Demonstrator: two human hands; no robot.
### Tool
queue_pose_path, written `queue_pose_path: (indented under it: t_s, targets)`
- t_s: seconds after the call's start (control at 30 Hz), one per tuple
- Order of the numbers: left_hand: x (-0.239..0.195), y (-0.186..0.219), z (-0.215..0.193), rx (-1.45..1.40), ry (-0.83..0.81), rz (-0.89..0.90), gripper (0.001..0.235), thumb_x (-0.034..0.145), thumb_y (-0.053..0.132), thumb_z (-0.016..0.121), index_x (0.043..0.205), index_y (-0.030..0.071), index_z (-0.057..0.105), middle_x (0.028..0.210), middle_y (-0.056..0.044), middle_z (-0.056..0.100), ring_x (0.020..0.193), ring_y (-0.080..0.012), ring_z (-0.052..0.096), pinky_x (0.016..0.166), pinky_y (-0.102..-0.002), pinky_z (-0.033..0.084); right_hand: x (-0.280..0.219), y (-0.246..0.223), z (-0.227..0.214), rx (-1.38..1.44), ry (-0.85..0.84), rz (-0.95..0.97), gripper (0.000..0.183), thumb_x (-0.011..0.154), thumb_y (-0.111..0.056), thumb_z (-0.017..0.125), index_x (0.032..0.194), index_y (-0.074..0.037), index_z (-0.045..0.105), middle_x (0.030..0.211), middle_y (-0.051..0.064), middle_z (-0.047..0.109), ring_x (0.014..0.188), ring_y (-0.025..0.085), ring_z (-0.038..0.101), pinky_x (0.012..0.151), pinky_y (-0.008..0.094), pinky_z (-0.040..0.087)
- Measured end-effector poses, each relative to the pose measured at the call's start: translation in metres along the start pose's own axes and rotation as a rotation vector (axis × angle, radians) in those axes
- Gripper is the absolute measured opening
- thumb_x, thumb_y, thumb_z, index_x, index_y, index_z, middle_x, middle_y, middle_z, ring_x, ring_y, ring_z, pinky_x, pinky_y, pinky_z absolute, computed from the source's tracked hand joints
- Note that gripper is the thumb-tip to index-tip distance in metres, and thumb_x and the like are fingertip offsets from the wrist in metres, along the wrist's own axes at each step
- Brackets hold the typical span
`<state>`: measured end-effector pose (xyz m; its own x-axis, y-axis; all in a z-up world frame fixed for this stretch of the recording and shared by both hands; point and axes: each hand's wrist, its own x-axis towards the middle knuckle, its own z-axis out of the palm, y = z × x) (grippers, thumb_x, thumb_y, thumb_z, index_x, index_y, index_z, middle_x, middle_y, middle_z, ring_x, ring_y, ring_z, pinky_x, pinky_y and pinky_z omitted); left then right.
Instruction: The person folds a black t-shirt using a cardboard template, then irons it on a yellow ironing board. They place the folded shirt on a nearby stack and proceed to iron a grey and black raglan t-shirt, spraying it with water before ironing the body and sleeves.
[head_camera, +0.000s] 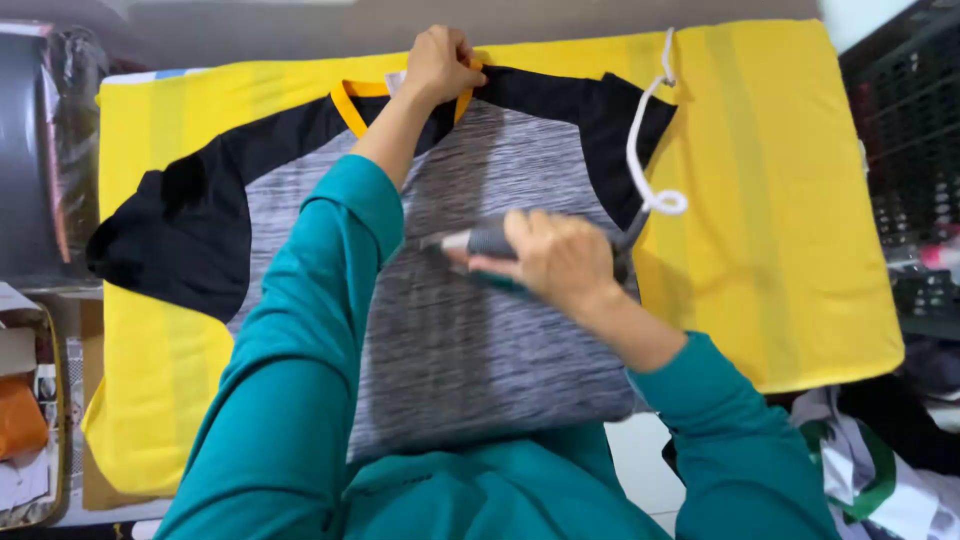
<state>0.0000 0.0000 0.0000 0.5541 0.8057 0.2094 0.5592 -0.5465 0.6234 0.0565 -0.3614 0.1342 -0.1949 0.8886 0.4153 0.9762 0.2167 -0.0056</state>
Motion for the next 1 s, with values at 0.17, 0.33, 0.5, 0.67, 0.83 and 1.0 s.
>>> queue_pose_path:
  t_s: [0.17, 0.33, 0.5, 0.67, 0.83, 1.0]
  targets:
    - [0.006, -0.020, -0.005, -0.175, 0.088, 0.196, 0.027, 0.065, 0.017, 0.094, 0.081, 0.006, 0.077, 0.076, -0.009, 0.076, 0.070, -0.0182, 0.076, 0.066, -0.031, 0.060, 0.043, 0.044, 0.017, -0.139, 0.032, 0.185, 0.069, 0.089, -0.077, 0.065, 0.079, -0.009, 0.057, 0.065, 0.010, 0.065, 0.053, 0.030, 0.067, 0.046, 0.041, 0.052]
    - [-0.005, -0.013, -0.010, -0.315, 0.087, 0.180, 0.014, 0.072, 0.007, 0.088, 0.082, 0.006, 0.078, 0.076, -0.007, 0.077, 0.070, -0.0136, 0.077, 0.066, -0.027, 0.061, 0.074, 0.074, 0.034, -0.342, -0.021, 0.410, 0.070, 0.089, -0.076, 0.066, 0.082, -0.007, 0.059, 0.062, 0.012, 0.066, 0.052, 0.032, 0.068, 0.043, 0.042, 0.052]
    - [-0.033, 0.016, -0.027, -0.438, 0.257, 0.140, 0.028, 0.075, -0.002, 0.080, 0.100, 0.001, 0.068, 0.074, -0.007, 0.075, 0.067, -0.0140, 0.076, 0.063, -0.028, 0.059, 0.108, 0.087, 0.055, -0.321, 0.026, 0.507, 0.064, 0.090, -0.066, 0.075, 0.085, -0.004, 0.062, 0.065, 0.014, 0.070, 0.056, 0.035, 0.070, 0.048, 0.044, 0.054]
    - [-0.031, 0.009, -0.025, -0.440, 0.280, 0.171, 0.029, 0.075, -0.002, 0.080, 0.100, 0.002, 0.065, 0.072, -0.007, 0.072, 0.066, -0.0158, 0.074, 0.062, -0.029, 0.058, 0.154, 0.108, 0.085, -0.308, 0.110, 0.451, 0.062, 0.087, -0.065, 0.079, 0.086, -0.005, 0.064, 0.065, 0.015, 0.070, 0.060, 0.036, 0.071, 0.050, 0.044, 0.055]
    - [-0.038, -0.018, -0.069, -0.299, 0.247, 0.289, 0.030, 0.075, 0.011, 0.090, 0.092, 0.003, 0.067, 0.075, -0.009, 0.072, 0.067, -0.0181, 0.073, 0.062, -0.032, 0.058, 0.169, 0.140, 0.105, -0.293, 0.119, 0.355, 0.069, 0.088, -0.073, 0.077, 0.084, -0.005, 0.065, 0.068, 0.016, 0.070, 0.062, 0.036, 0.071, 0.051, 0.043, 0.055]
    - [-0.089, -0.054, -0.162, 0.134, 0.060, 0.052, 0.049, 0.079, 0.040, 0.096, 0.086, 0.000, 0.069, 0.078, -0.016, 0.069, 0.071, -0.0332, 0.067, 0.063, -0.043, 0.052, 0.179, 0.172, 0.094, -0.407, 0.055, 0.076, 0.076, 0.090, -0.085, 0.065, 0.092, -0.009, 0.069, 0.065, 0.011, 0.068, 0.056, 0.031, 0.069, 0.047, 0.041, 0.053]
